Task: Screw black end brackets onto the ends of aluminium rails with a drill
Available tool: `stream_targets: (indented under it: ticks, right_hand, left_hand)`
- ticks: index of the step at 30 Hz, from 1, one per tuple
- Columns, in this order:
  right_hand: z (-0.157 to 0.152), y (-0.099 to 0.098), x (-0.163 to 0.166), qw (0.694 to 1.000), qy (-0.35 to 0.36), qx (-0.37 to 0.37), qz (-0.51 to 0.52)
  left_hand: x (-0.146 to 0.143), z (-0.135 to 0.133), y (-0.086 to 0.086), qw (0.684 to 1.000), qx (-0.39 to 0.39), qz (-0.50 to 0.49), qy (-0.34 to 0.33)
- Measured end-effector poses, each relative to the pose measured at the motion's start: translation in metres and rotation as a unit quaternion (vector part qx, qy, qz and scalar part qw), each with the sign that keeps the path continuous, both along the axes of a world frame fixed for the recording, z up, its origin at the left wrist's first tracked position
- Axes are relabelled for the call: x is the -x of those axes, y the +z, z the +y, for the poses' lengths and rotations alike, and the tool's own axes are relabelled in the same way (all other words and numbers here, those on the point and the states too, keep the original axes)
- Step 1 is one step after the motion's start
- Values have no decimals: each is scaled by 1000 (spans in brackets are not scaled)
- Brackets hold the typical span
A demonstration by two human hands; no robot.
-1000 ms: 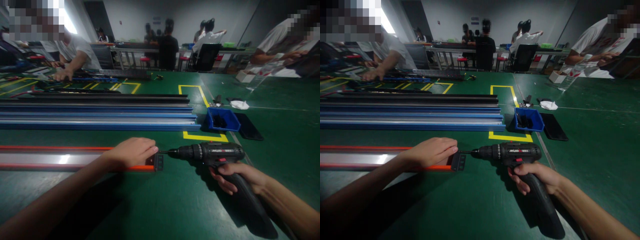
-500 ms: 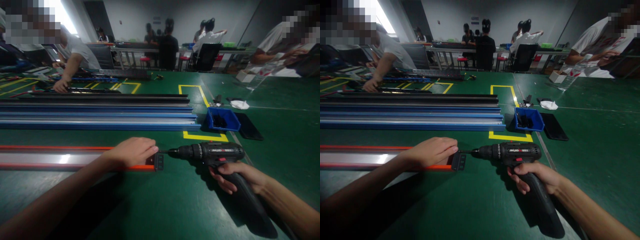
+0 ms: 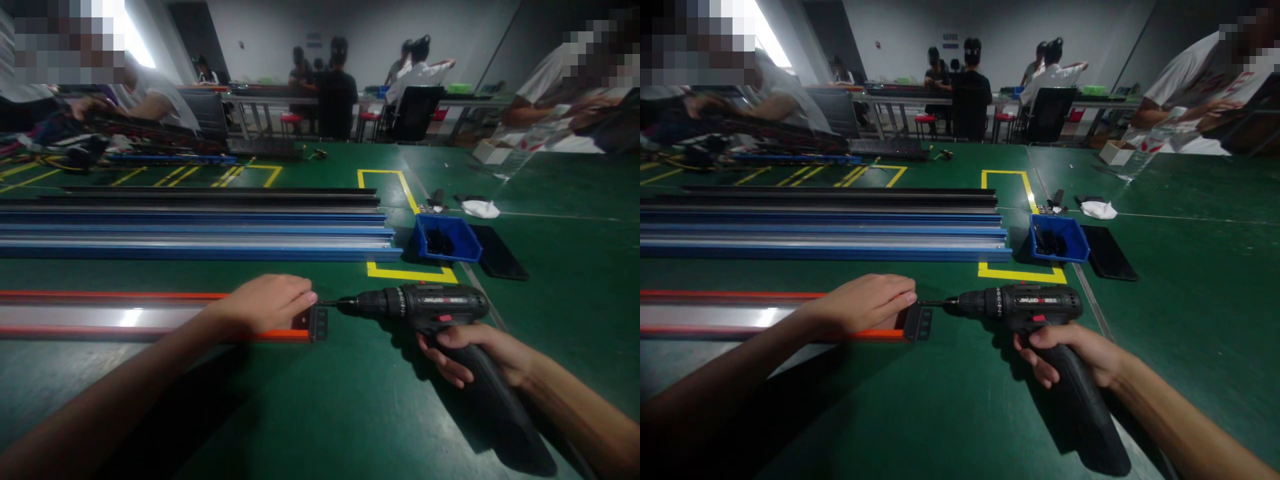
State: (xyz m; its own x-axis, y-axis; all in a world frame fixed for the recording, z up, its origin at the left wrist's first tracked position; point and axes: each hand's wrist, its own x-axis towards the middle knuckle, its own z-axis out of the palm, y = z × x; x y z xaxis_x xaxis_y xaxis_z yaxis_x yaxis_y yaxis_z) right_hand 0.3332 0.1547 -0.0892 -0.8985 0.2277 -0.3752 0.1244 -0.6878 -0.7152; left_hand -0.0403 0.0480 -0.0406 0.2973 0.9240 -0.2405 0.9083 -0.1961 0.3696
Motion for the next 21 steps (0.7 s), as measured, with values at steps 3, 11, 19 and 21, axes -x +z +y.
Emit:
stream_targets:
  ticks: [3,11,19,21]
  right_hand:
    - [0,1,0,1000,3,1,-1]
    - [0,1,0,1000,-1,3,6]
    - [0,3,2,1000,5,4,12]
    - [0,3,2,1000,1,2,10]
  left_hand:
    - [-1,0,1,1000,6,-3,4]
    - [1,0,-1,1000,7,-4,3]
    - [2,-1,-1,1000,12,-8,4]
    - [2,0,-2,1000,8,-8,0]
